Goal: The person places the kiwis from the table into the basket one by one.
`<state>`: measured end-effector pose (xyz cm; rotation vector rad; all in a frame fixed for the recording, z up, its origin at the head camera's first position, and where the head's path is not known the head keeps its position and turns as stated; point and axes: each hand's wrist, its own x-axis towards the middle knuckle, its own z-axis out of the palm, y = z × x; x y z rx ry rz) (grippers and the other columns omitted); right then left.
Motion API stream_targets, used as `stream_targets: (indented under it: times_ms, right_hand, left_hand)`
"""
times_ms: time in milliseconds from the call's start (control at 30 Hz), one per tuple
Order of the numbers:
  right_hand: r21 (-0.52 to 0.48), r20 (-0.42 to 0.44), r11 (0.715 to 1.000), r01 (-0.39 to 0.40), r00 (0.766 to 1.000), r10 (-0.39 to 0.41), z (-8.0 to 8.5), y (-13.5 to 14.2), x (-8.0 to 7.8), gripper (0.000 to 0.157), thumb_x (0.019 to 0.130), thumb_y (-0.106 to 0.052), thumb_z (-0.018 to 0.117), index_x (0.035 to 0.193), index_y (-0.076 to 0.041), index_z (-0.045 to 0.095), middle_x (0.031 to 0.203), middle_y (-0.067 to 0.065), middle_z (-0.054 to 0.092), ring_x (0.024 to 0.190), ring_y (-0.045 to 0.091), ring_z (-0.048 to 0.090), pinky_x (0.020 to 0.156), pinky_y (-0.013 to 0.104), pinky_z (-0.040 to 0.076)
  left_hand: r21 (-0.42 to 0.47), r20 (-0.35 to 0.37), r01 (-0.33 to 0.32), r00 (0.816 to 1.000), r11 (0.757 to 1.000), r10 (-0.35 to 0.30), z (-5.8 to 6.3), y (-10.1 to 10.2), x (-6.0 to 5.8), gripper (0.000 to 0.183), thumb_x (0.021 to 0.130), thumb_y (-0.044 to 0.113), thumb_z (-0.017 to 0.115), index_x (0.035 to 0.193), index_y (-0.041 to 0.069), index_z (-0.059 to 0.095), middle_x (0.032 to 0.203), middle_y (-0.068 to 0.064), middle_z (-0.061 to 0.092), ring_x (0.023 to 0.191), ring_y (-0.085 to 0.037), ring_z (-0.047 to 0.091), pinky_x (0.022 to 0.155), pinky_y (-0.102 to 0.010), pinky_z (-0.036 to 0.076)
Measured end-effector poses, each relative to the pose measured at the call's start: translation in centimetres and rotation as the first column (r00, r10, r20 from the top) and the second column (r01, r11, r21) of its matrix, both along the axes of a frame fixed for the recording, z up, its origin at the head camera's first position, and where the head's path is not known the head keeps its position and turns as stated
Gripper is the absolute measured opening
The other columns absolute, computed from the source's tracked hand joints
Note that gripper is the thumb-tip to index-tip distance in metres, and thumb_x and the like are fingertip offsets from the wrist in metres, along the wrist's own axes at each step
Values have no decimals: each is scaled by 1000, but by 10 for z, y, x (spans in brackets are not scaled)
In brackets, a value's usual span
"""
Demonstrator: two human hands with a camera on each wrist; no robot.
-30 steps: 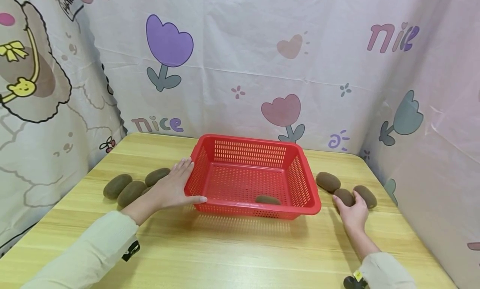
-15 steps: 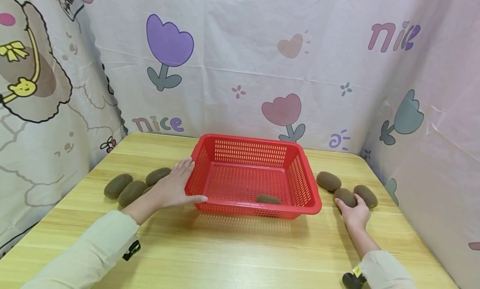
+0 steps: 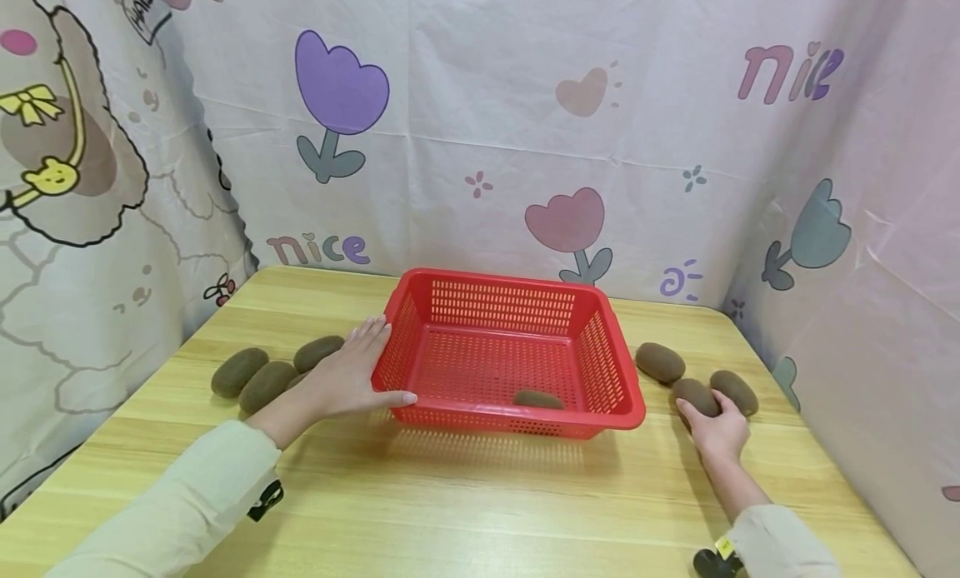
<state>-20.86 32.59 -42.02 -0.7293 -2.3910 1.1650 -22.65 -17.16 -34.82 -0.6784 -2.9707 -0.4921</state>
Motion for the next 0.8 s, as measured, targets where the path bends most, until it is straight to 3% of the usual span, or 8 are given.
stream_targets:
  times_ms: [300, 800]
  right_hand:
    - [-9, -11, 1000, 3, 1000, -3, 8, 3, 1, 63, 82, -20, 66, 133, 7, 42, 134, 33, 42, 124, 47, 38, 106, 54, 31]
    - [10, -104, 999, -49, 993, 50, 33, -7, 5, 59, 82, -20, 68, 131, 6, 47, 133, 28, 47, 122, 40, 44, 101, 51, 38]
  left_hand:
    - [7, 8, 1, 1000, 1000, -1, 1, 0, 1, 112, 72, 71, 56, 145, -5, 17, 153, -21, 16, 142, -40, 13, 112, -57, 20]
    - [-2, 17, -1, 1000, 1000, 1, 2, 1, 1, 112, 73, 71, 55, 145, -5, 16, 154, -21, 15, 142, -39, 11, 113, -56, 19]
